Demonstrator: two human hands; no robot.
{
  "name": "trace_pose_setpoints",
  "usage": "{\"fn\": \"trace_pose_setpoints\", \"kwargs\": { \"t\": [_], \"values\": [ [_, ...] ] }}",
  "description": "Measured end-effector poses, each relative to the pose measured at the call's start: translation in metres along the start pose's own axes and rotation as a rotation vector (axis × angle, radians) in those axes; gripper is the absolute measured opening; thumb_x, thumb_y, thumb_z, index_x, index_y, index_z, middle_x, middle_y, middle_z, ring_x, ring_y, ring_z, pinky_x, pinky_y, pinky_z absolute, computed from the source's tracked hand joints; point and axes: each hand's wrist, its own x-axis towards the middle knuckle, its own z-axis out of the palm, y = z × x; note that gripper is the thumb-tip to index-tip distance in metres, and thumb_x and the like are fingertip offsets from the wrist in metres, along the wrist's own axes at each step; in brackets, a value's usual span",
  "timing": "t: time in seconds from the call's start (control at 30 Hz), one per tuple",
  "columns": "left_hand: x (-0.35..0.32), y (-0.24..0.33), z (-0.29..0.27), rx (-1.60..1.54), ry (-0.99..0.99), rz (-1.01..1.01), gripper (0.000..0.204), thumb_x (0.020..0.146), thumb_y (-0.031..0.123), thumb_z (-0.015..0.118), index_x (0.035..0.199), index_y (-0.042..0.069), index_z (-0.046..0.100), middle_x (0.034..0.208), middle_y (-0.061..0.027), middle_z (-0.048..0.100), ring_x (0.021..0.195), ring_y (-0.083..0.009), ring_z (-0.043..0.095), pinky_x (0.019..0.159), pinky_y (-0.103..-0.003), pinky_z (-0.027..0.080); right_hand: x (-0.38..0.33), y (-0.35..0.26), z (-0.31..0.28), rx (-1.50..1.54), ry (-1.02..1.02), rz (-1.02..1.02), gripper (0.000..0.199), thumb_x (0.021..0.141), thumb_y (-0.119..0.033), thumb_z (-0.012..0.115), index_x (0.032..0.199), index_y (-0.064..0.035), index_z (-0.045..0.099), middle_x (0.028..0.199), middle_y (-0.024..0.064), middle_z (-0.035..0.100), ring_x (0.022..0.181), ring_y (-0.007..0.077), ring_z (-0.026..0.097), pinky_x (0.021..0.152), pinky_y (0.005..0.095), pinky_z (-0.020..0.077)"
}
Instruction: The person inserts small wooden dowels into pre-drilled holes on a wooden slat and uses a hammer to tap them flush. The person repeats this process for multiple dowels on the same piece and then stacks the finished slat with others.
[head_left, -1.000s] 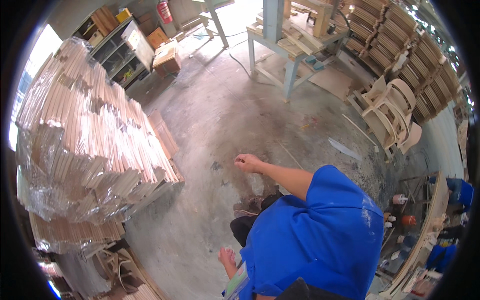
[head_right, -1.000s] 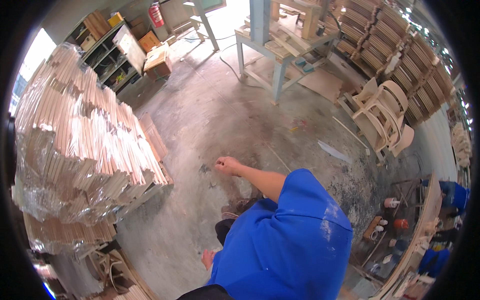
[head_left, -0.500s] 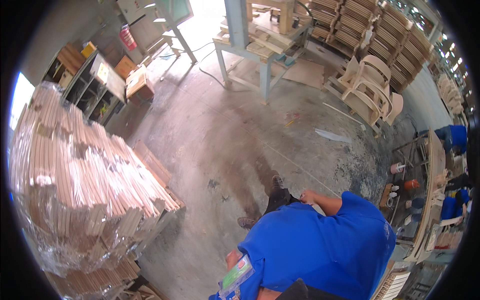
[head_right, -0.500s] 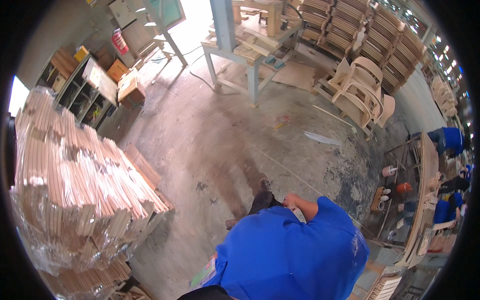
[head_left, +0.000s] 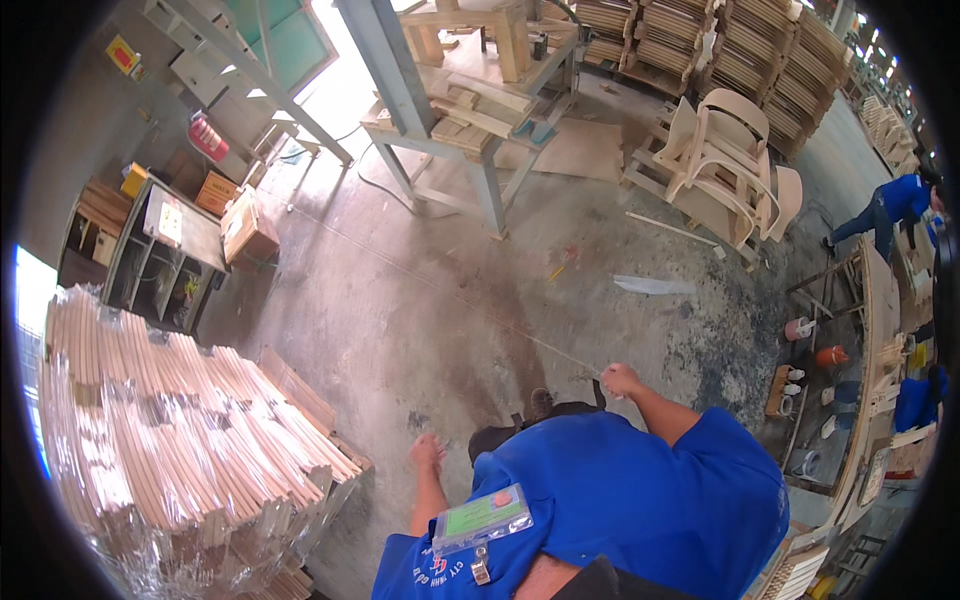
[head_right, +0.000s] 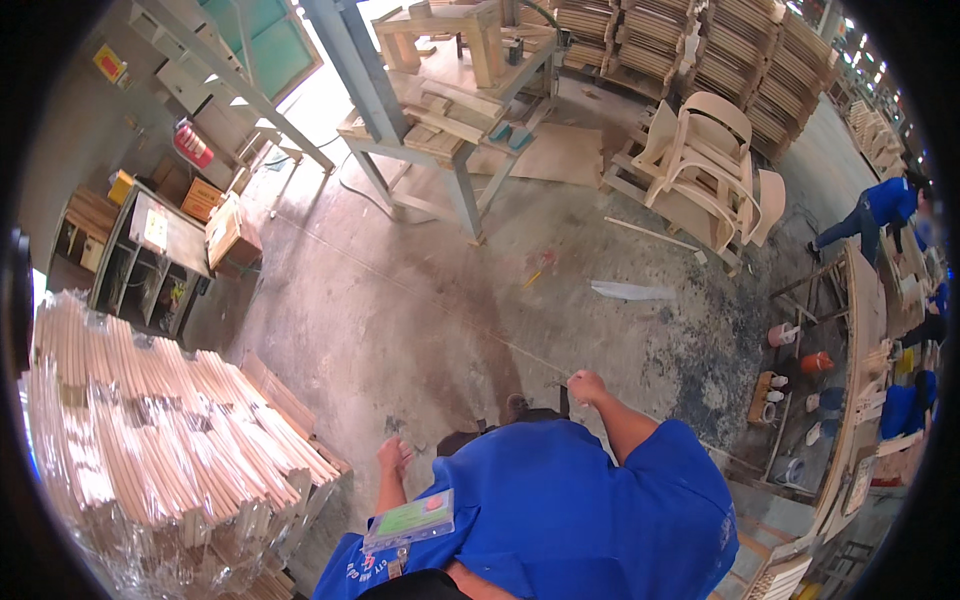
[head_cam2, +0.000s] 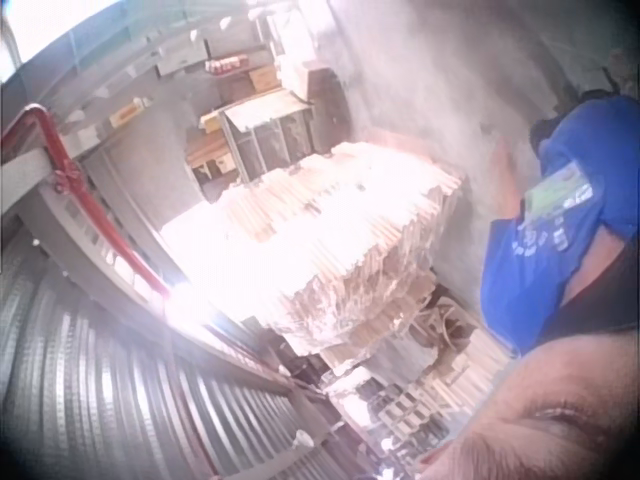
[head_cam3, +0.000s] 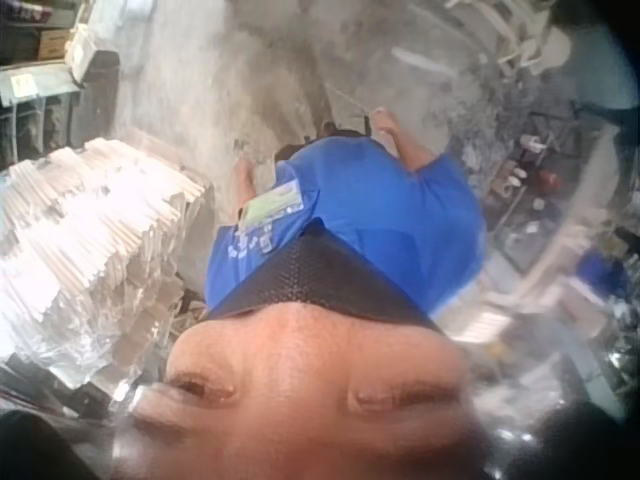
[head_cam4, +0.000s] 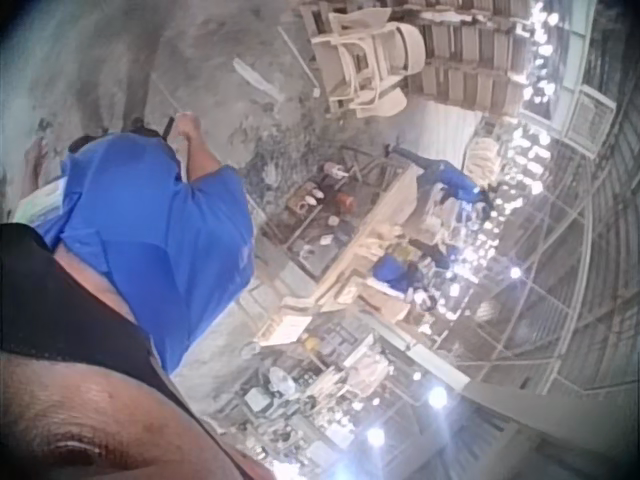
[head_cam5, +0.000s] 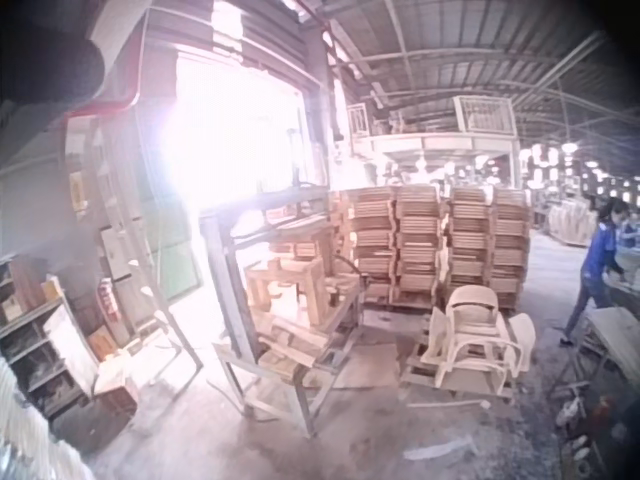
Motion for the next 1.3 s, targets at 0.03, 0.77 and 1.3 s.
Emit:
{"fn": "trace_pose_setpoints", "kwargs": {
  "t": [0.03,0.77,1.3],
  "values": [
    [0.007,0.005,0.03,0.084,-0.073,0.036,0.011,0.098,0.02,0.061,0.1,0.01,0.065,0.077,-0.0031,0.062,0.061,-0.0151,0.06,0.05,-0.031,0.048,0.01,-0.007,-0.016,0.03,0.004,0.006,0.016,0.099,-0.02,0.061,0.106,-0.0063,0.066,0.084,0.0038,0.064,0.067,0.0176,0.062,0.054,0.0362,0.0499],
    [0.248,0.301,0.346,0.292,-0.209,0.066,0.03,0.098,0.033,0.067,0.111,0.006,0.066,0.09,-0.0079,0.068,0.074,-0.0208,0.066,0.059,-0.037,0.052,0.302,-0.379,-0.129,0.384,-0.073,-0.176,0.033,0.105,-0.04,0.06,0.103,-0.007,0.064,0.083,0.0042,0.066,0.062,0.0156,0.063,0.051,0.0317,0.0523],
    [0.243,0.348,0.486,0.655,-0.01,0.006,0.03,0.096,0.032,0.069,0.106,0.004,0.071,0.09,-0.0121,0.073,0.072,-0.023,0.071,0.062,-0.041,0.058,0.522,-0.692,-0.225,0.209,-0.114,-0.388,0.041,0.1,-0.047,0.066,0.112,-0.0071,0.068,0.09,0.0053,0.07,0.077,0.024,0.067,0.071,0.0377,0.0582]
  ]
}}
